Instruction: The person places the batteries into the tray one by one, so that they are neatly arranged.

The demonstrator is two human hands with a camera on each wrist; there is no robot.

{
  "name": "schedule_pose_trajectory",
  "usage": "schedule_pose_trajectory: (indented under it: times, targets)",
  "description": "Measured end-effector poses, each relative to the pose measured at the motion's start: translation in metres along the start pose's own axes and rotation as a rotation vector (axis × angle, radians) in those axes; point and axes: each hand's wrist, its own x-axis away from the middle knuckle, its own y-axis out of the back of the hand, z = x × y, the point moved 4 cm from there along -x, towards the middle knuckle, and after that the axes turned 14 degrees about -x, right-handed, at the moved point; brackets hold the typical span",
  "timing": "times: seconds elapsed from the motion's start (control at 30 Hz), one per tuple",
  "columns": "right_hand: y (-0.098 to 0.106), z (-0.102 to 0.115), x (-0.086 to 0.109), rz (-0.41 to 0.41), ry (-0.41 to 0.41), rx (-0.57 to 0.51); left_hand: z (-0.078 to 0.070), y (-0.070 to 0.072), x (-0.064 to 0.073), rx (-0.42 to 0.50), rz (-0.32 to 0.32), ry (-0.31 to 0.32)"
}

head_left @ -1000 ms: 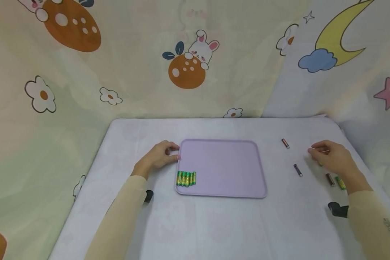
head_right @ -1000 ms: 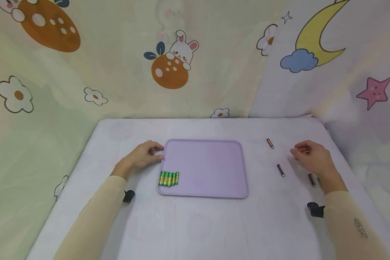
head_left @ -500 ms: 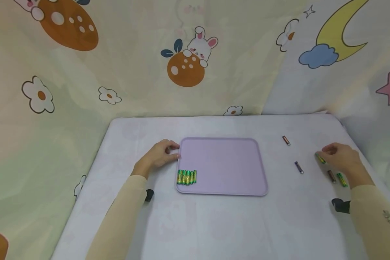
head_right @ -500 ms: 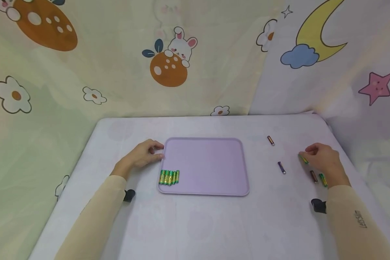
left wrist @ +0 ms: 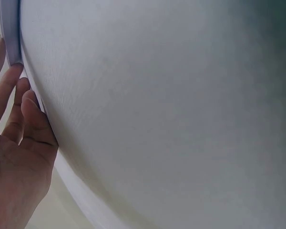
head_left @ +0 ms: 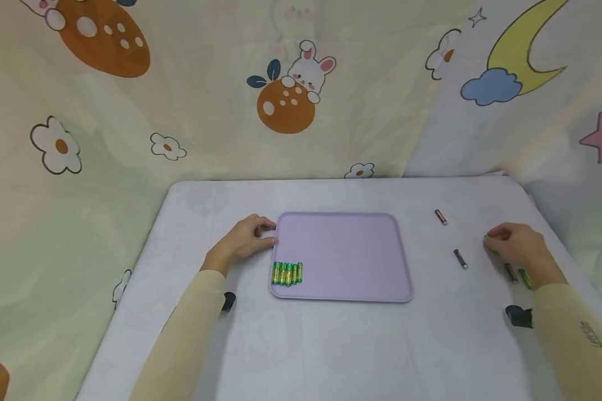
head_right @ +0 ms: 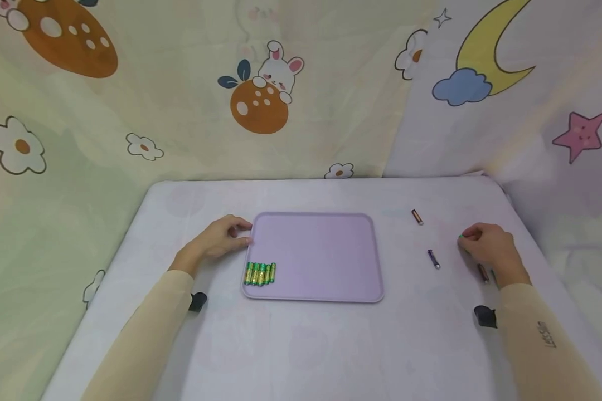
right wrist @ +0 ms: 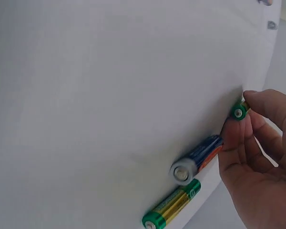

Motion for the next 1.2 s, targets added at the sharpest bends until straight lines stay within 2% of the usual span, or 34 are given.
schedule_pose_trajectory:
  times: [0.3,0.53,0.8,0.9,1.03,1.2]
  targets:
    - [-0.01,0.029,-0.002,0.072,0.082,-0.1,0.005,-0.001,-0.003,-0.004,0.001,0.012]
    - [-0.026,0.065,0.004,0.172,0.161,-0.285,0.004,0.001,-0.003,-0.001,0.002,0.011]
    - [-0.05,0.116,0.019,0.253,0.228,-0.366,-0.001,0.003,-0.007,-0.002,0.004,0.02]
    - [-0.066,0.136,0.021,0.279,0.258,-0.413,-0.002,0.003,-0.008,-0.001,0.002,0.021]
    - [-0.1,0.159,0.026,0.346,0.309,-0.479,-0.001,0.001,-0.007,-0.001,0.01,0.03]
    - [-0.144,0.183,0.036,0.428,0.358,-0.477,0.001,0.0,-0.004,-0.011,0.016,0.031]
